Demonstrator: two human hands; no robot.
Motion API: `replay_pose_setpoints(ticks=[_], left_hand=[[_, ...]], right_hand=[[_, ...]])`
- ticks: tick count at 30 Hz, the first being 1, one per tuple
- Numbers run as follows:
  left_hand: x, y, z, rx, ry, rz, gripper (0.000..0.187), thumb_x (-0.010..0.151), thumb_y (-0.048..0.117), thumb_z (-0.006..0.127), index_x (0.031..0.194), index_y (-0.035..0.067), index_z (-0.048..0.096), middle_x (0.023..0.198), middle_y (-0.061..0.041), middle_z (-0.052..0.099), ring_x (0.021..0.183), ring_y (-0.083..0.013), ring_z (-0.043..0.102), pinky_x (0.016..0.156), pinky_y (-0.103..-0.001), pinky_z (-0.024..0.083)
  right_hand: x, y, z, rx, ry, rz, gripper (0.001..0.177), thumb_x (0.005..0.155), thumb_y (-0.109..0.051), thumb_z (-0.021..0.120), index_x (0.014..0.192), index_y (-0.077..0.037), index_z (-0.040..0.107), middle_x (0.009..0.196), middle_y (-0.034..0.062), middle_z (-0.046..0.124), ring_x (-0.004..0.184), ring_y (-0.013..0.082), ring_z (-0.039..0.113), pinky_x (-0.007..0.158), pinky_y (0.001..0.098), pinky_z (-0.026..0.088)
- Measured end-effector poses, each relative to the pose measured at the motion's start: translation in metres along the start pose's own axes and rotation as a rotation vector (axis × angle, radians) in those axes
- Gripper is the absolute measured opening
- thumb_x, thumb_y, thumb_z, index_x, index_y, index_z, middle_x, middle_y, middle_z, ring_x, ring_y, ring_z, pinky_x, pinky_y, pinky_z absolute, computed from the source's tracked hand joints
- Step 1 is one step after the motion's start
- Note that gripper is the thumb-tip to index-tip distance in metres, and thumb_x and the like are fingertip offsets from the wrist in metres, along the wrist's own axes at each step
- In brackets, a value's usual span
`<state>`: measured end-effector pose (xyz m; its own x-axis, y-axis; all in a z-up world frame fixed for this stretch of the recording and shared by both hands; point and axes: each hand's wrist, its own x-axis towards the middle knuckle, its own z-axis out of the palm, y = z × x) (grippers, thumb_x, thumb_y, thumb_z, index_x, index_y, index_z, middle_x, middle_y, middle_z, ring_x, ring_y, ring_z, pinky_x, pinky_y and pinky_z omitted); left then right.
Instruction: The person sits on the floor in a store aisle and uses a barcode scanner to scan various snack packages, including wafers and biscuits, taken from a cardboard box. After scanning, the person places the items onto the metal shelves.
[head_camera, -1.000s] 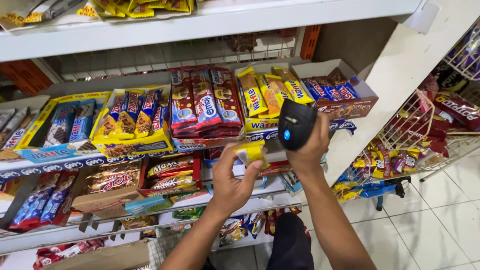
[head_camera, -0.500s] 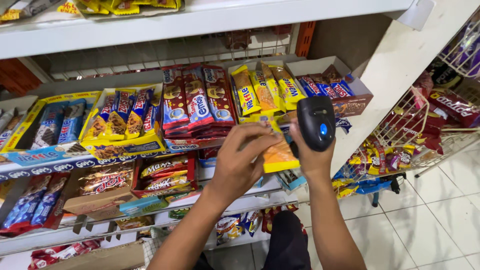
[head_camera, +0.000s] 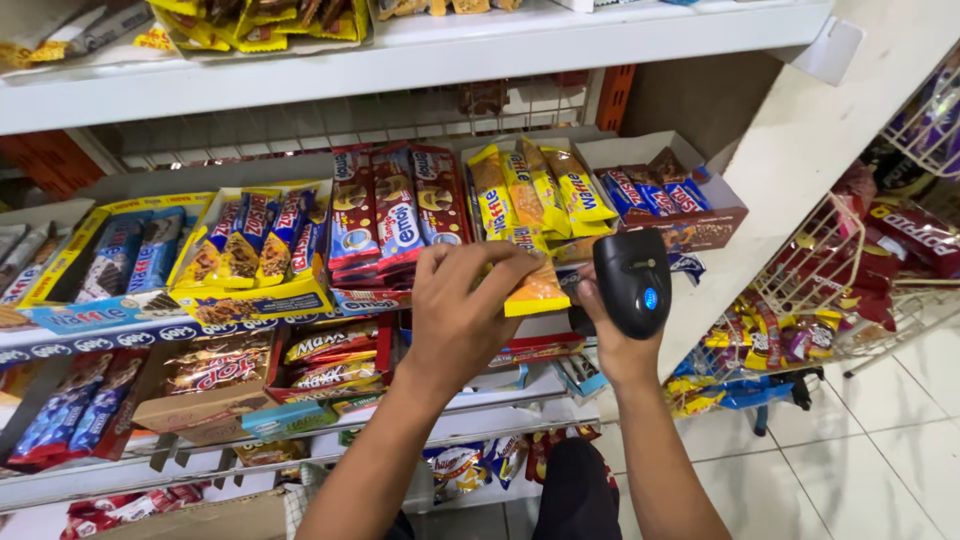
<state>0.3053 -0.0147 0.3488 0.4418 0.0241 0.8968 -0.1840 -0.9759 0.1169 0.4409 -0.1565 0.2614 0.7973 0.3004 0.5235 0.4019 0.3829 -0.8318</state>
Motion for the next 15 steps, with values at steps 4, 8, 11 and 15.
replay_pose_setpoints(ticks=[4, 8, 11, 15], left_hand=[[0.001, -0.014, 0.011, 0.041, -0.02, -0.007, 0.042, 0.079, 0.001, 0.074, 0.118, 0.015, 0.071, 0.116, -0.002, 0.067, 0.106, -0.0219, 0.067, 0.099, -0.041, 0.045], [0.006, -0.022, 0.029, 0.199, -0.166, -0.059, 0.035, 0.081, 0.006, 0.073, 0.113, 0.019, 0.071, 0.113, -0.001, 0.07, 0.103, -0.0205, 0.068, 0.107, -0.051, 0.041], [0.006, -0.019, 0.032, 0.247, -0.184, -0.054, 0.038, 0.078, 0.018, 0.073, 0.116, 0.016, 0.071, 0.113, -0.005, 0.07, 0.102, -0.0237, 0.068, 0.109, -0.06, 0.034], [0.007, -0.02, 0.033, 0.254, -0.194, -0.038, 0.04, 0.078, 0.023, 0.073, 0.116, 0.013, 0.07, 0.117, -0.008, 0.07, 0.104, -0.0256, 0.066, 0.111, -0.068, 0.028]], right_hand=[[0.002, 0.008, 0.003, 0.007, -0.004, 0.027, 0.023, 0.096, -0.002, 0.073, 0.116, 0.0, 0.064, 0.106, 0.0043, 0.068, 0.095, 0.013, 0.066, 0.085, 0.0299, 0.058], [0.0, 0.018, 0.01, 0.098, -0.004, 0.094, 0.028, 0.094, -0.003, 0.071, 0.121, 0.0, 0.062, 0.106, 0.0048, 0.068, 0.09, 0.0144, 0.068, 0.08, 0.031, 0.059], [-0.002, 0.021, 0.012, 0.146, -0.021, 0.094, 0.031, 0.096, -0.002, 0.071, 0.125, 0.001, 0.061, 0.108, 0.0065, 0.068, 0.09, 0.0156, 0.069, 0.081, 0.0314, 0.058], [0.004, 0.018, 0.019, 0.229, -0.057, 0.09, 0.04, 0.095, -0.002, 0.069, 0.134, 0.001, 0.058, 0.12, 0.0092, 0.068, 0.094, 0.0158, 0.07, 0.082, 0.0314, 0.058]])
